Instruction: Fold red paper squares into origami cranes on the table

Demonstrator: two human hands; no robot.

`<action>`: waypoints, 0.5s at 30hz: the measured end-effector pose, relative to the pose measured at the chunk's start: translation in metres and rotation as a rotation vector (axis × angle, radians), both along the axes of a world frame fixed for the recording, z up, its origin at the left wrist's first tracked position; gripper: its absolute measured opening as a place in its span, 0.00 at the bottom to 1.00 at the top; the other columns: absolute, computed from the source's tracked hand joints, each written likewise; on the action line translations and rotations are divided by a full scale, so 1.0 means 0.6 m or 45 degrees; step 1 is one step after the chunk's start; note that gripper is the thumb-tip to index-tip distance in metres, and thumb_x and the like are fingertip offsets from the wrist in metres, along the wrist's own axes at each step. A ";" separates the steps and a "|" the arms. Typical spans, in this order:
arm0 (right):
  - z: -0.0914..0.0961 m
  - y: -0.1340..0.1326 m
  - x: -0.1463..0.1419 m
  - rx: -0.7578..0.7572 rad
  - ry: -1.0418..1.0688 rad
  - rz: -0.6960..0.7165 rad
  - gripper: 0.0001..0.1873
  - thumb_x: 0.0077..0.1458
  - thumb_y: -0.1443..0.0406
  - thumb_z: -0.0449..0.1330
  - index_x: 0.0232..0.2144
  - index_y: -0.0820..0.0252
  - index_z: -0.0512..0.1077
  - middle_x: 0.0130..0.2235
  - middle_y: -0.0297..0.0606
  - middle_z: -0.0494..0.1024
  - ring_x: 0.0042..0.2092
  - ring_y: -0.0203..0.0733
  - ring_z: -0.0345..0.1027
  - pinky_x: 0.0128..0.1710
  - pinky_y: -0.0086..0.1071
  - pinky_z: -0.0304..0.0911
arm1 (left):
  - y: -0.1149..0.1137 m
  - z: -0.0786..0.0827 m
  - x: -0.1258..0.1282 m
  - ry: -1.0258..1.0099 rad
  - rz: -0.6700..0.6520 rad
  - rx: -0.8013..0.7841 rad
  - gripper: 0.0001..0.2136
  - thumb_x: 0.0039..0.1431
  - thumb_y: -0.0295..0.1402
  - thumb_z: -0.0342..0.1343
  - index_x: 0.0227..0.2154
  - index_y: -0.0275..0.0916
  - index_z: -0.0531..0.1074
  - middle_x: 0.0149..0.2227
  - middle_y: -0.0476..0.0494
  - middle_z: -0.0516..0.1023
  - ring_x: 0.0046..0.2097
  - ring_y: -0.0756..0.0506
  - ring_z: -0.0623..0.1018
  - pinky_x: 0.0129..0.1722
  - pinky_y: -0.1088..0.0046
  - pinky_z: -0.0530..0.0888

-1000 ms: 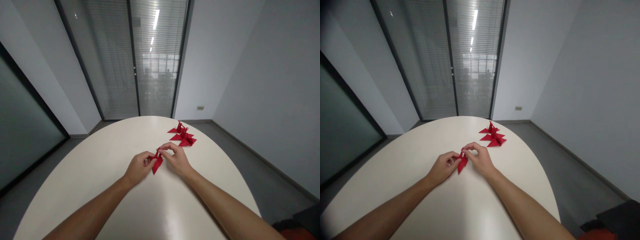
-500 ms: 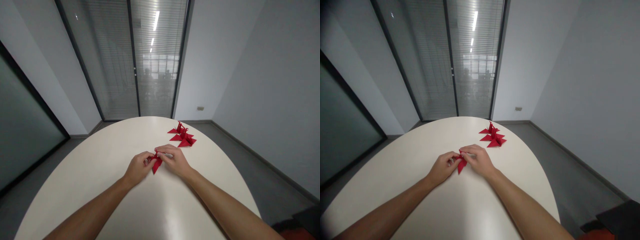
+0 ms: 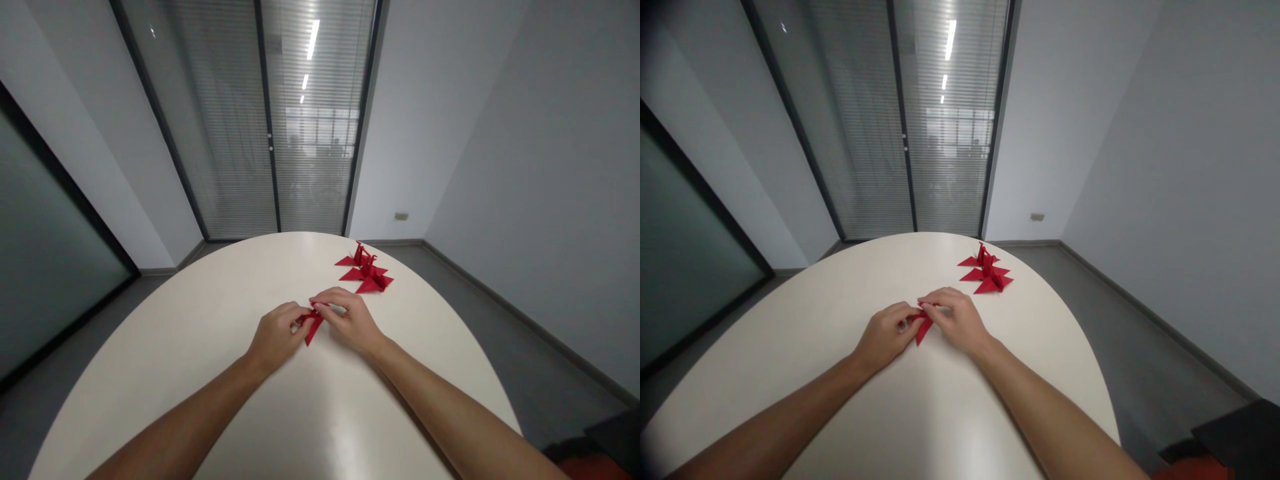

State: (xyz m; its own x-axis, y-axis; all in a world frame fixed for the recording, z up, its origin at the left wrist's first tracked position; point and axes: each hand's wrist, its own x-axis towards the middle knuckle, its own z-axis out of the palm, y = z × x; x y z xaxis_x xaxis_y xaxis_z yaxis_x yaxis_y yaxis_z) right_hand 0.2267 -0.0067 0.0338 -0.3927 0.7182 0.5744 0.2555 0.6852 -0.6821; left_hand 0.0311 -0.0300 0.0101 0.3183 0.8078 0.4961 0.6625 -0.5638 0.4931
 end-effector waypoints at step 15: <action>-0.010 0.010 0.009 -0.050 -0.027 -0.009 0.07 0.61 0.61 0.63 0.39 0.51 0.81 0.41 0.40 0.84 0.47 0.48 0.76 0.51 0.44 0.68 | -0.002 0.001 -0.001 -0.092 0.045 -0.040 0.06 0.63 0.33 0.56 0.37 0.42 0.78 0.33 0.47 0.80 0.34 0.47 0.77 0.37 0.72 0.71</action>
State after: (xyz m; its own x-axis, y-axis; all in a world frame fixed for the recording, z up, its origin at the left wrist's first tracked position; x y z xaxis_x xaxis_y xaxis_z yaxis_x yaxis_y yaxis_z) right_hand 0.2323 -0.0004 0.0277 -0.3991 0.7429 0.5374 0.2748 0.6561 -0.7029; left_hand 0.0305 -0.0310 0.0108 0.2539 0.8335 0.4906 0.6438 -0.5242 0.5574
